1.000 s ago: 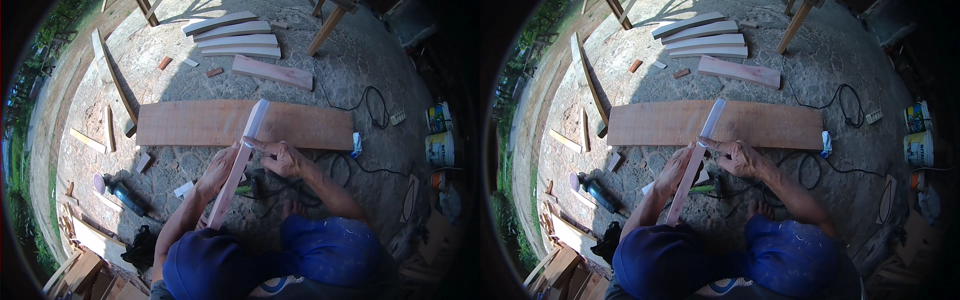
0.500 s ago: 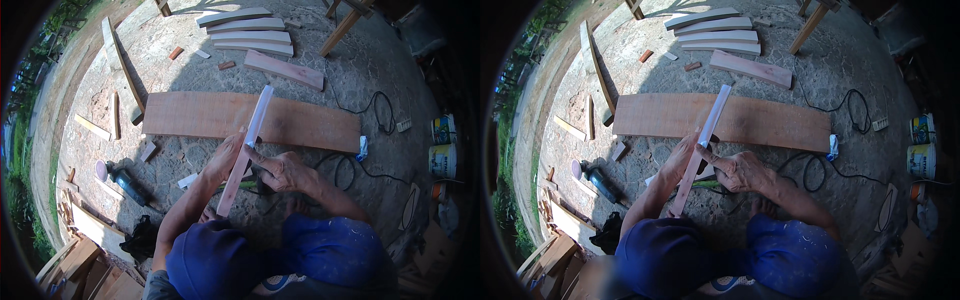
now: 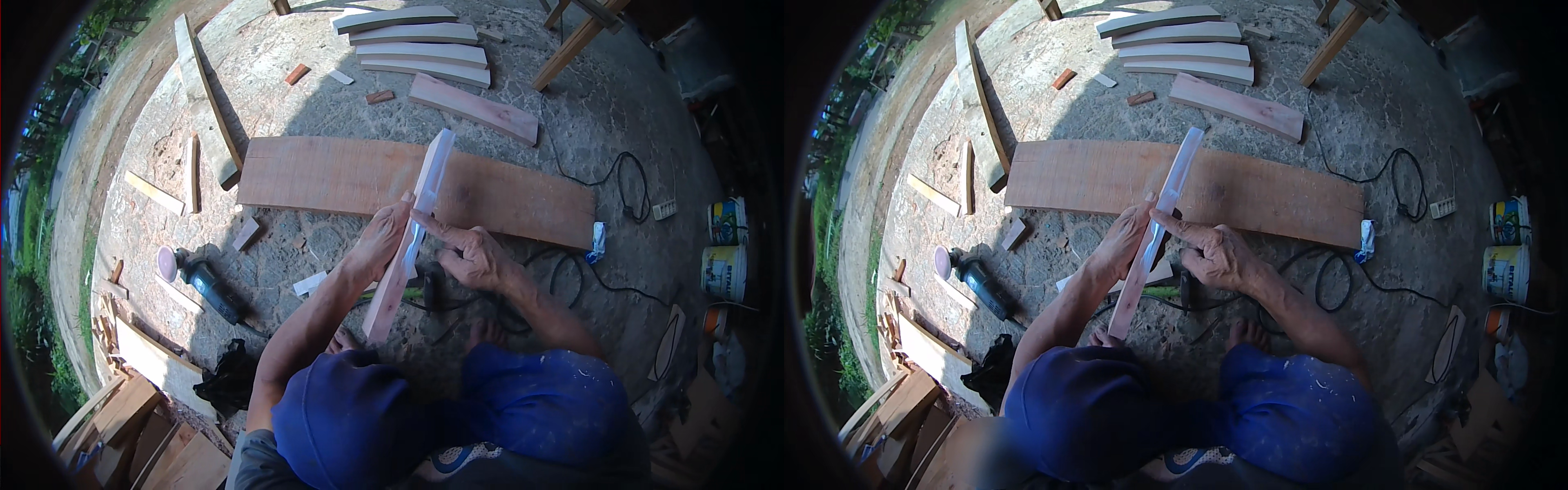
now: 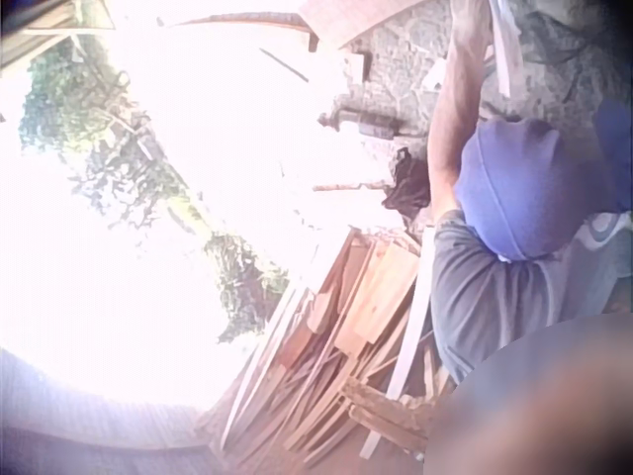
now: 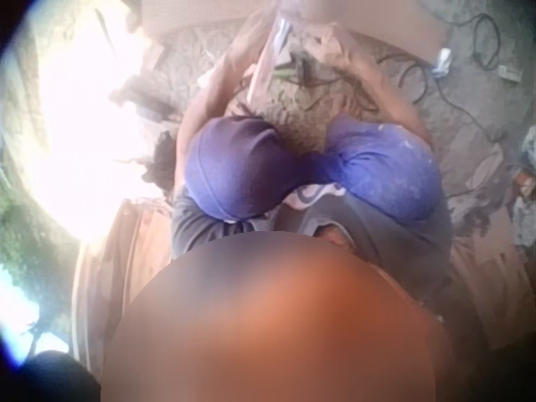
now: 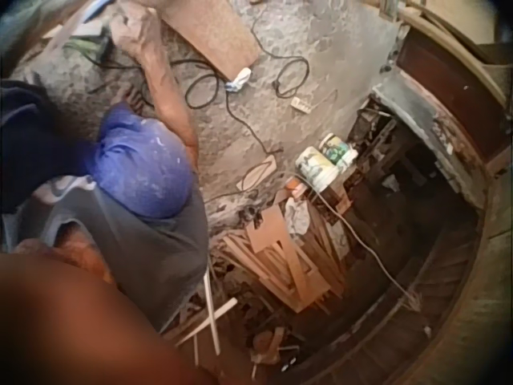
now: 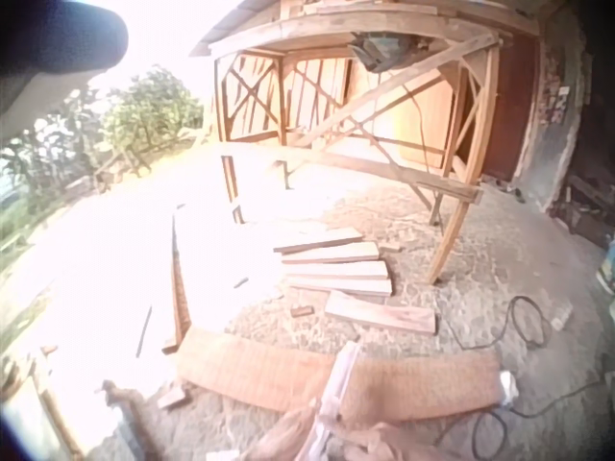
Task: The person sits on the floor and applies glue from a tube to the edge of a wooden plank. They then press a second plank onto the glued edge to form a joint and use a hammer to tap the pieces together, securing the assembly.
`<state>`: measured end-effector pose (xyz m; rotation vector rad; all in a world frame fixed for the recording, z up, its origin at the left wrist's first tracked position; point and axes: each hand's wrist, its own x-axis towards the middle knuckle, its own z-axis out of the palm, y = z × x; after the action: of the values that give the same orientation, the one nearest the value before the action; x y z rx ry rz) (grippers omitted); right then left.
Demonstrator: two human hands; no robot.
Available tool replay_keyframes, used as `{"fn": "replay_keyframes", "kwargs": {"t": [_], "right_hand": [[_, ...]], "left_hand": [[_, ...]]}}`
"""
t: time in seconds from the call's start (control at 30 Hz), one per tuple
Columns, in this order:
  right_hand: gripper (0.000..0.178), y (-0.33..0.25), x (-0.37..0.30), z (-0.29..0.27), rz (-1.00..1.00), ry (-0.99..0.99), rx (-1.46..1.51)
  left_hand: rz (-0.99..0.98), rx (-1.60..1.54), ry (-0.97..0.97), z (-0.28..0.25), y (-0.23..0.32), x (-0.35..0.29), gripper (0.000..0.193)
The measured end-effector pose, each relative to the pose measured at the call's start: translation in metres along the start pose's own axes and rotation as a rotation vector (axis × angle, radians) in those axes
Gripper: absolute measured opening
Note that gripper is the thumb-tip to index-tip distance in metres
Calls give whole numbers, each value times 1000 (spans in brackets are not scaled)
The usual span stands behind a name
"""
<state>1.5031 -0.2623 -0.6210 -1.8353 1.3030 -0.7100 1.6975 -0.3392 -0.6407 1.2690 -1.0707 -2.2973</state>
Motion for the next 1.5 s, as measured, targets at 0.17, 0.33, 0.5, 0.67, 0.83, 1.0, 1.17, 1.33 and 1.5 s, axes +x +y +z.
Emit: {"fn": "replay_keyframes", "kwargs": {"t": [0.17,0.33,0.5,0.67,0.83,1.0,1.17,1.33,1.5], "right_hand": [[69,-18,-7,13,178,-184,222],[69,-26,-15,22,254,-254,336],[72,-38,-22,31,146,-385,306],[80,-36,-20,33,-74,-138,-35],[75,-44,-29,23,-322,-178,-194],[73,-42,-16,8,156,-297,208],[70,-33,-5,10,148,-284,146],[63,-46,-21,25,-20,-351,110],[65,-49,-31,25,-224,-671,273]], "left_hand": [[628,370,46,-16,-27,22,65],[280,172,55,-12,-13,20,65],[84,-3,66,-9,-2,12,64],[86,-57,63,-4,5,13,63],[106,-37,113,-4,14,14,63],[128,-26,134,-5,14,14,65],[155,-34,130,-3,7,17,66],[144,-11,192,-11,9,20,65],[114,-91,198,-19,10,20,60]]}}
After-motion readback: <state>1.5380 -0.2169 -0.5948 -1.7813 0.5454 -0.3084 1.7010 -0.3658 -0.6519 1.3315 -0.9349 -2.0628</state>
